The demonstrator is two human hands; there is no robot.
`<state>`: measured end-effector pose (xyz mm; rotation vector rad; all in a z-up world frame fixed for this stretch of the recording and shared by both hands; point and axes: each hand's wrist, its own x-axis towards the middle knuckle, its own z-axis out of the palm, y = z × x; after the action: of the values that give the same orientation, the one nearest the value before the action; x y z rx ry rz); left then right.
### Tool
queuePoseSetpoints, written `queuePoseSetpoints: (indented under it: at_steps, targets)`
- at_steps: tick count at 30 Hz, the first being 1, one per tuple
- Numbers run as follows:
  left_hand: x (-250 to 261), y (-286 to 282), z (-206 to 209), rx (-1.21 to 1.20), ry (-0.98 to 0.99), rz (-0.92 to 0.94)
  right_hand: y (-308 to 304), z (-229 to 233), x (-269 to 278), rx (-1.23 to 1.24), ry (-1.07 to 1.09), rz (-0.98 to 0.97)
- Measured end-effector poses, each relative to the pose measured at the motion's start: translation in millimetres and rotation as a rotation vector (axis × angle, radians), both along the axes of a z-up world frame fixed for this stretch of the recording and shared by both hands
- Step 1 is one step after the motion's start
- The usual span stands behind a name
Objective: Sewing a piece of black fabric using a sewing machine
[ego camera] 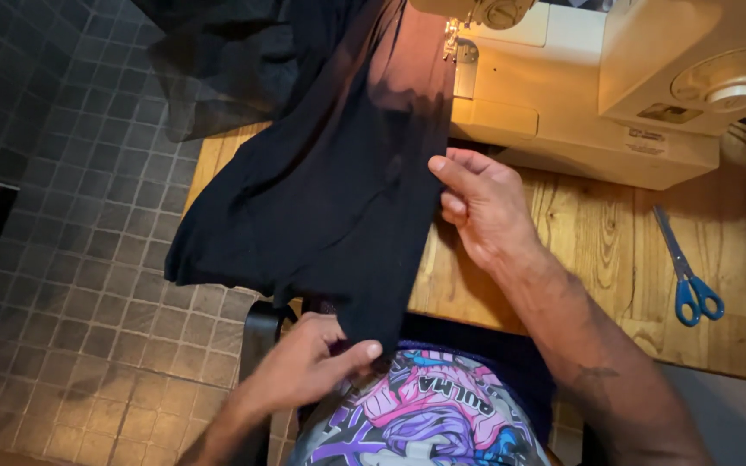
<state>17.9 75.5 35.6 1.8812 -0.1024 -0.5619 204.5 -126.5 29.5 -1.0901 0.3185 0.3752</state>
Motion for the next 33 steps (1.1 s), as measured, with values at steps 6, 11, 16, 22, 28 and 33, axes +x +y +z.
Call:
queuePoseSetpoints:
  at_steps: [6,11,16,22,28,33]
  targets:
    - [23,17,63,0.227,-0.316,-0.208,2,7,1,-0.089,0.036,-0.010]
    - [82,-25,64,0.167,-0.835,0.209,6,-7,-2,-0.120,-0.082,0.022]
    - [164,-64,36,0.383,-1.035,0.437,10,-20,-14,-0.085,-0.166,0.035]
    - [222,-92,-20,1.101,-1.031,0.520,12,-35,-19,-0.133,-0.234,0.001]
    - [205,-84,7,1.197,-1.157,0.612,9,-29,-21,-0.140,-0.202,0.008]
    - [199,-45,46,0.527,-0.529,0.527,6,-9,-26,-0.312,-0.308,0.040]
